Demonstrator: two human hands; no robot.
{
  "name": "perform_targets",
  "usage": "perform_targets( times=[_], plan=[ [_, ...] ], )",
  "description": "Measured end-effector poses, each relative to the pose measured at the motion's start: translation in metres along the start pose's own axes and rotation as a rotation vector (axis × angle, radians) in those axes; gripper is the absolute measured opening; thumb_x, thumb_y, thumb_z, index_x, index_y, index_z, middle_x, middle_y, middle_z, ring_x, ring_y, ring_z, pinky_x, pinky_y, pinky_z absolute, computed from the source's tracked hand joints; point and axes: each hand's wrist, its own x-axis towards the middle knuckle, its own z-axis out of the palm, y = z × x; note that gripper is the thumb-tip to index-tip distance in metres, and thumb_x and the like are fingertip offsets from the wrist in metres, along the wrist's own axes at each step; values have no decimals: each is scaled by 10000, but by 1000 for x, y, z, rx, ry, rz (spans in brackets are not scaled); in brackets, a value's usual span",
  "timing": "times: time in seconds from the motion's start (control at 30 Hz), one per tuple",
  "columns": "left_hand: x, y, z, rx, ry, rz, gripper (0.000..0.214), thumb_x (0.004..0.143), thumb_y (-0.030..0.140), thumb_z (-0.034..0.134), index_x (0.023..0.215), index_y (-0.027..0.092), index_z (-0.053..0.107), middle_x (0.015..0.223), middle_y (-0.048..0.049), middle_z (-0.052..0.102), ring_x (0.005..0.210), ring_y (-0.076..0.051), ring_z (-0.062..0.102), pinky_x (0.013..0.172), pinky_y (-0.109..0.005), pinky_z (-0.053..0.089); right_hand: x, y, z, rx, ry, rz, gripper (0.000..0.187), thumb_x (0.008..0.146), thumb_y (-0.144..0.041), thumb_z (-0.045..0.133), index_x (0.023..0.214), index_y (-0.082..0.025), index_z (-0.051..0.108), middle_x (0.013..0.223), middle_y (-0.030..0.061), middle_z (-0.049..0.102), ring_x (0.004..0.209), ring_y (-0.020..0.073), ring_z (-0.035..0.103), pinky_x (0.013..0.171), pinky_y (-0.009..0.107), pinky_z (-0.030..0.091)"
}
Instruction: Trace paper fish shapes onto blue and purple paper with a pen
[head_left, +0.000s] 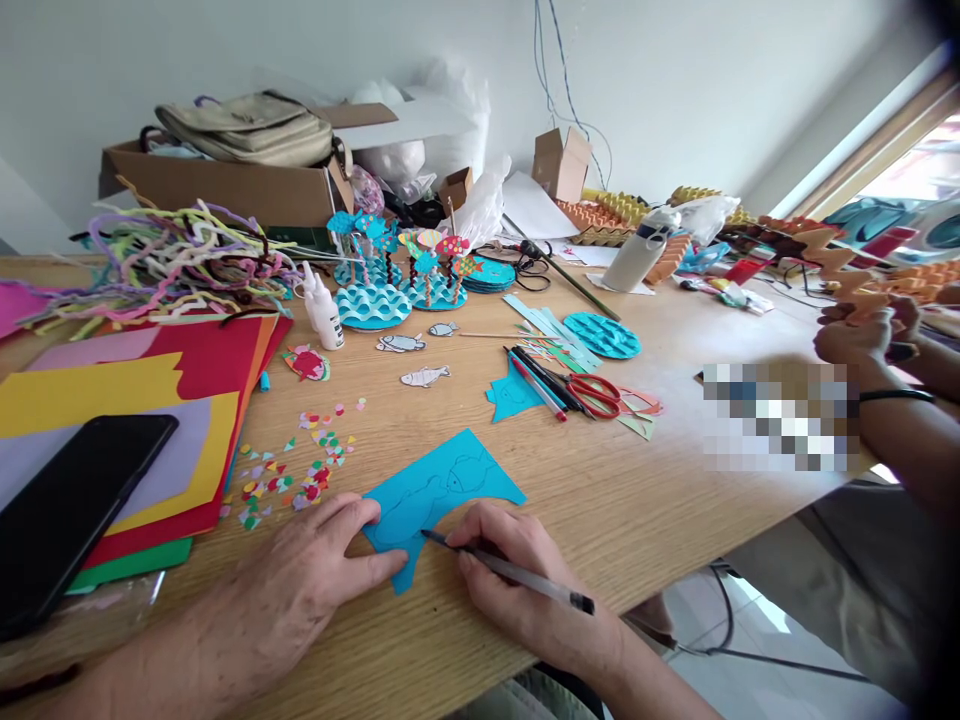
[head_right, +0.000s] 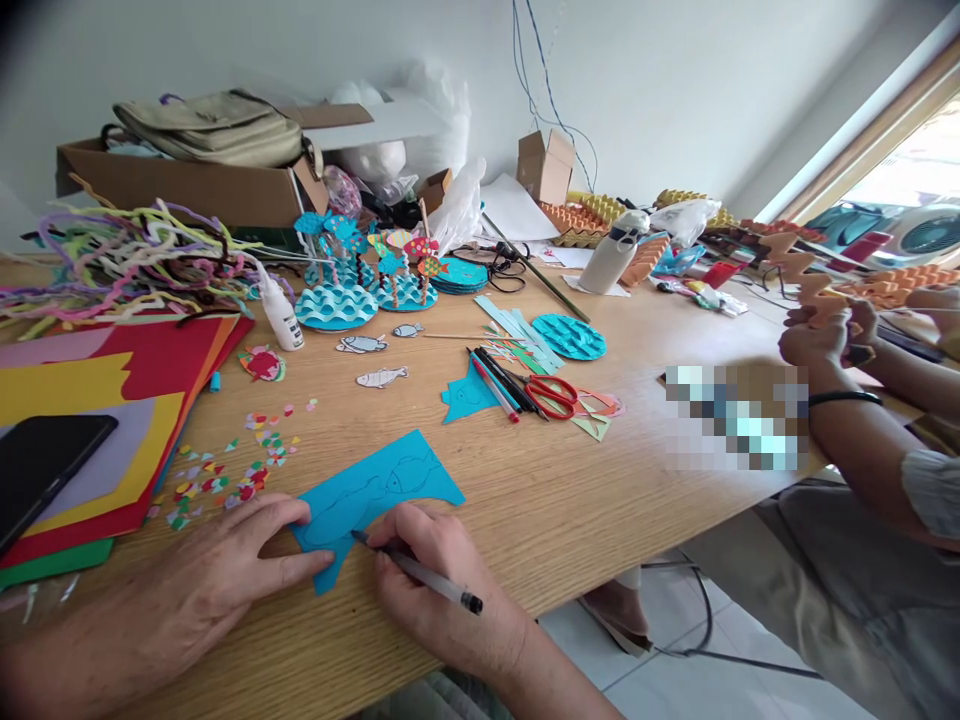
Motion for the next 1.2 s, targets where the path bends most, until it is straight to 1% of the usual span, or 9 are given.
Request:
perform_targets(
  times=[0.2,0.3,0.4,0.53,0.7,0.83,0.9,1.07,1.2],
  plan=[
    [4,5,-12,25,-69,-18,537,756,10,402,1082,391,594,1071,-17,552,1000,-236,533,799,-341,474,-14,-6,-12,176,212,57,55,825,-214,458,792,-215,501,646,-14,557,587,119,518,541,212,408],
    [3,4,-15,25,6,3,507,780,31,408,1084,389,599,1061,0,583,971,-211,560,774,-284,489,-24,-9,-12,141,256,-55,61,861,-223,438,834,-222,493,648,-5,537,580,124,513,538,217,406],
    [-3,-2,-6,47,106,35,515,795,39,411,1110,407,586,1076,22,598,980,-192,567,794,-254,484,-30,-3,-5,65,238,-245,111,905,-247,390,971,-234,479,664,8,538,556,126,510,510,217,400],
    [-12,-13,10,120,108,116,649,721,17,413,1225,417,499,1172,23,575,1045,-195,552,843,-254,470,-32,10,4,-106,259,-360,187,937,-292,327,1009,-227,488,667,23,544,564,132,527,502,215,404],
    [-14,-17,21,141,179,105,616,690,27,403,1184,369,540,1169,27,582,1061,-183,537,915,-246,423,-31,15,5,-234,278,-363,238,943,-355,316,912,-223,512,613,5,502,518,124,487,481,218,374],
    [-13,-22,19,147,241,160,587,719,42,384,1200,346,526,1148,42,601,1041,-153,550,923,-204,399,-29,14,-5,-292,218,-322,100,892,-219,404,945,-222,489,679,12,540,563,121,503,506,208,392],
    [-13,-23,15,141,226,147,560,739,69,407,1212,350,510,1129,54,612,1006,-142,572,919,-190,399,-26,13,-13,-316,215,-337,162,856,-159,409,990,-218,479,717,21,559,579,125,516,515,207,411],
    [-20,-26,16,183,147,-1,588,761,136,478,1295,374,417,1196,66,587,1026,-149,585,856,-180,453,-18,14,-37,-415,150,-192,315,815,-81,437,1094,-220,484,915,62,615,803,171,606,692,252,499],
    [-20,-26,25,127,194,-91,594,780,170,471,1341,339,370,1266,23,543,1060,-172,582,840,-202,487,-9,22,-50,-446,82,-84,317,831,-114,492,1137,-197,500,1032,107,618,944,219,598,799,333,507]
  ],
)
